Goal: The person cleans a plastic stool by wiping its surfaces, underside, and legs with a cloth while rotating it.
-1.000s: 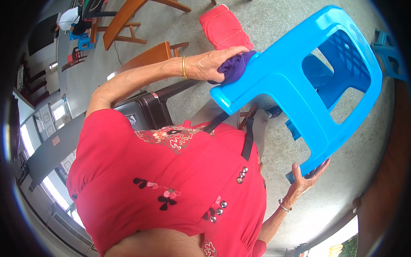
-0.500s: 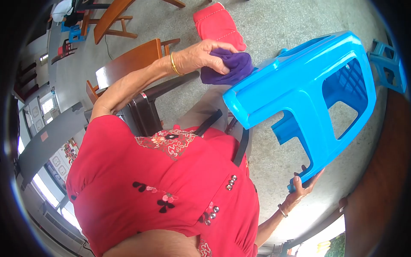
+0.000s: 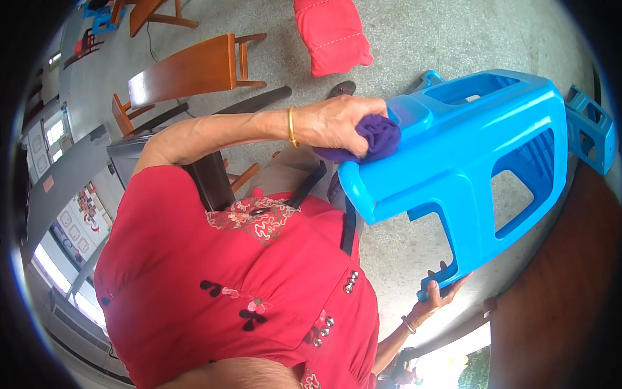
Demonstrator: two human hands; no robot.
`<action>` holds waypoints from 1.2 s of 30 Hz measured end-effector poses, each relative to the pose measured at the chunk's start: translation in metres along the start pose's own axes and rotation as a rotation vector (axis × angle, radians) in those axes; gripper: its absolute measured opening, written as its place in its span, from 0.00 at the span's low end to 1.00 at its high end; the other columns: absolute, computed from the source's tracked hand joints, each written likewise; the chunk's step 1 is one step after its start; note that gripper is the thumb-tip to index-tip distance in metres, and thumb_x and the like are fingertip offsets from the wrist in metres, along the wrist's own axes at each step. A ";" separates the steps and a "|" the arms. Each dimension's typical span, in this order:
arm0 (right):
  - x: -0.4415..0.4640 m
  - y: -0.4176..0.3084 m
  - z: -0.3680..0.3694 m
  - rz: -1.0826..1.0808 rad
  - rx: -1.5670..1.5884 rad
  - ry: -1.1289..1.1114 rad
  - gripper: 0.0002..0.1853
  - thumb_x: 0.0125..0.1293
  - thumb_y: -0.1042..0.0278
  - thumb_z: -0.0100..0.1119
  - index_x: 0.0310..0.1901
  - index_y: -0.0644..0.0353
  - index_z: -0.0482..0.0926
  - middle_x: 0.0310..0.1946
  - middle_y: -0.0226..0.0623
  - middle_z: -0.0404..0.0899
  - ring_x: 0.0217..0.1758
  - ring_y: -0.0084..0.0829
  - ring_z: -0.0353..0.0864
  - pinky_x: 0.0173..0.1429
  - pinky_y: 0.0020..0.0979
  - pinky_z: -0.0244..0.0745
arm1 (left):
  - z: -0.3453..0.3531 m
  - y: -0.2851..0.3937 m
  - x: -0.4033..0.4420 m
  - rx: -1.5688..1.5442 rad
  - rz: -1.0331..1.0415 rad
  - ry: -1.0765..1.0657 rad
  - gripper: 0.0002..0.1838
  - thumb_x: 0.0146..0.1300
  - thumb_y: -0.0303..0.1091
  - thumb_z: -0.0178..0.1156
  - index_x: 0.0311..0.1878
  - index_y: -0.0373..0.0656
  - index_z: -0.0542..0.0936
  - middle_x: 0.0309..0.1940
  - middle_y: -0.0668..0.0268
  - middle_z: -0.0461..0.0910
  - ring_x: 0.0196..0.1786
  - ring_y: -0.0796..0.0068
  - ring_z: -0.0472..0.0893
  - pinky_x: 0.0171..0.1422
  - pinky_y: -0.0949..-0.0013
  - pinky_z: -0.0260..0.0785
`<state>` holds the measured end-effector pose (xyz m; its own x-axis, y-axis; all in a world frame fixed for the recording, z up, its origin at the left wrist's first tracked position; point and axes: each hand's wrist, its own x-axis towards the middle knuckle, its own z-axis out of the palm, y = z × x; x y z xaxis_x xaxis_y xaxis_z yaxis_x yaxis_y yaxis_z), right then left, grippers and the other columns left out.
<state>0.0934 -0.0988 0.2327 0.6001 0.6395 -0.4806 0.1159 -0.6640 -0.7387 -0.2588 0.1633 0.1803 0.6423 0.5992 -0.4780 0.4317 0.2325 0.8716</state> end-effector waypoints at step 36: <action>-0.004 -0.044 0.040 0.032 -0.432 0.075 0.52 0.48 0.63 0.64 0.76 0.59 0.49 0.67 0.50 0.62 0.61 0.46 0.72 0.63 0.43 0.69 | 0.014 -0.022 0.092 -0.229 0.543 0.321 0.15 0.54 0.40 0.64 0.45 0.47 0.83 0.37 0.58 0.79 0.45 0.59 0.80 0.53 0.64 0.71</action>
<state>0.0542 -0.0567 0.2477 0.6626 0.5964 -0.4530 0.4071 -0.7945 -0.4506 -0.1997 0.2025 0.1158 0.4946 0.8670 0.0602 -0.0678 -0.0305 0.9972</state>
